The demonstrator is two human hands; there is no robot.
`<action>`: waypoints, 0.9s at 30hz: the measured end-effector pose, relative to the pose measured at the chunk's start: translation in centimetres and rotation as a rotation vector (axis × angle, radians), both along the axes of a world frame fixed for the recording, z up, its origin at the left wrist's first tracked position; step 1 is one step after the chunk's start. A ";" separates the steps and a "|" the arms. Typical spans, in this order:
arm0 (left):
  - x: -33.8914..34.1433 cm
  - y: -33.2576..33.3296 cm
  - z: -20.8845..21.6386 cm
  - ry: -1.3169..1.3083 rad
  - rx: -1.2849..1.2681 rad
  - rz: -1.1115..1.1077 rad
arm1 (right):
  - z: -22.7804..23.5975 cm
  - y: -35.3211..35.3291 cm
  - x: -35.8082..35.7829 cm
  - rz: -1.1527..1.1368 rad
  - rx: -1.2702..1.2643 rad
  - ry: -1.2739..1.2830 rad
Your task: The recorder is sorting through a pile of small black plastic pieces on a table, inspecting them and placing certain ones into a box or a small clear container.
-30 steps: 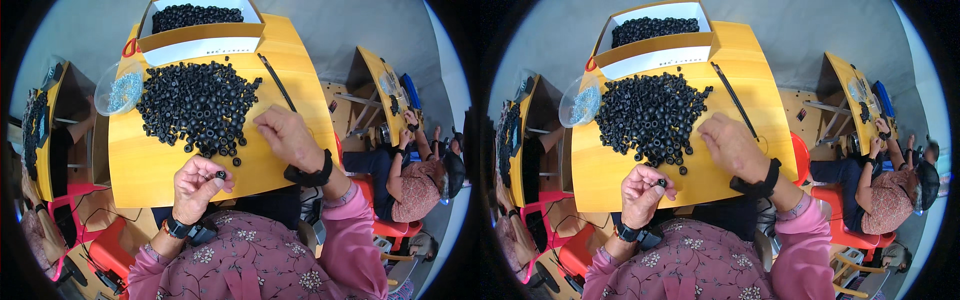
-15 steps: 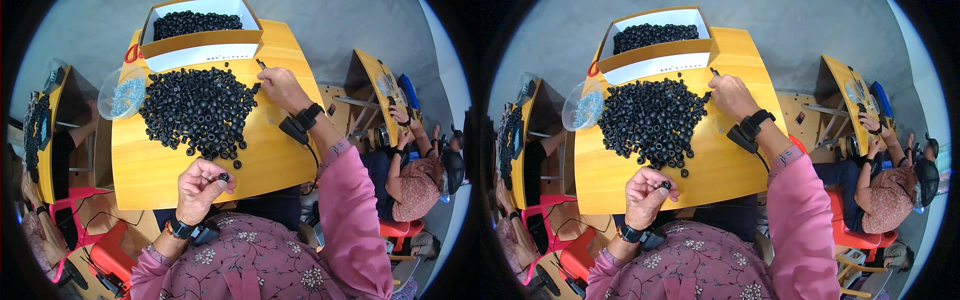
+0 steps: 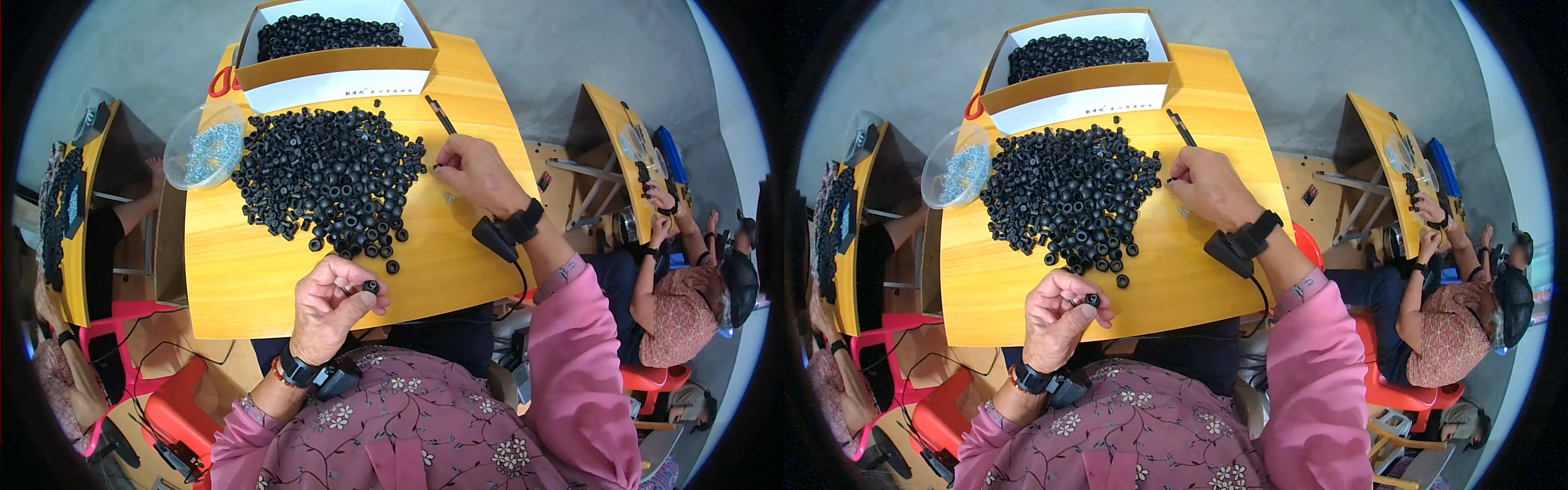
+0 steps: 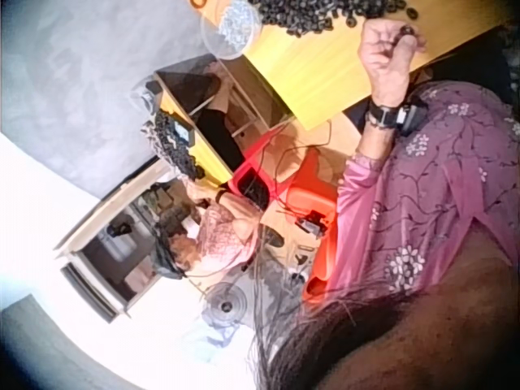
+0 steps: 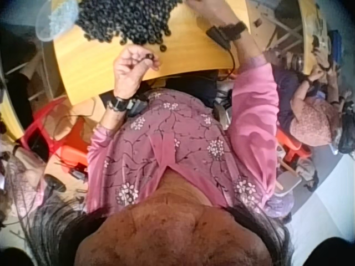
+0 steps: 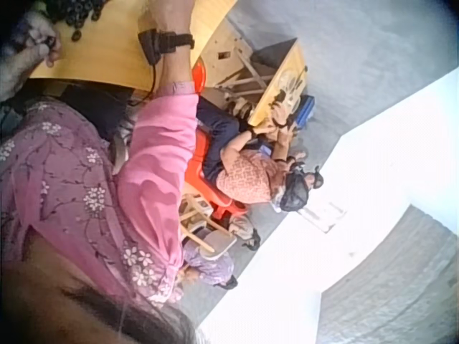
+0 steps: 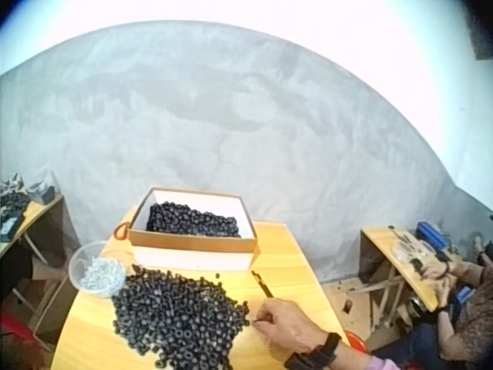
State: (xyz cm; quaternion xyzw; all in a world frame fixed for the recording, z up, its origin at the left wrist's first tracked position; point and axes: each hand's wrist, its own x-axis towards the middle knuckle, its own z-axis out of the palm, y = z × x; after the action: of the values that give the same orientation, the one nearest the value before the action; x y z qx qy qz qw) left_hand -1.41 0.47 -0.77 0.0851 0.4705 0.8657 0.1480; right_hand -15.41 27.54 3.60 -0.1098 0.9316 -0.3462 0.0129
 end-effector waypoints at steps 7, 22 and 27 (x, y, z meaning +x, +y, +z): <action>-0.1 0.0 0.1 0.003 -0.008 0.004 | 2.0 1.6 1.1 -0.045 -0.437 -0.194; -0.2 -0.1 -0.2 -0.018 0.044 0.018 | 1.6 -5.9 8.8 0.211 -0.939 -0.380; -0.2 -0.1 -0.1 -0.020 0.085 0.027 | 1.1 -7.3 9.3 0.252 -0.905 -0.363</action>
State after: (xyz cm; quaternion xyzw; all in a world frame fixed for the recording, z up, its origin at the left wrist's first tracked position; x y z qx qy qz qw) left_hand -1.60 0.38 -0.89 0.0763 0.4329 0.8877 0.1369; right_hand -6.15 20.29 4.67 -0.1541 0.6502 -0.7248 0.1677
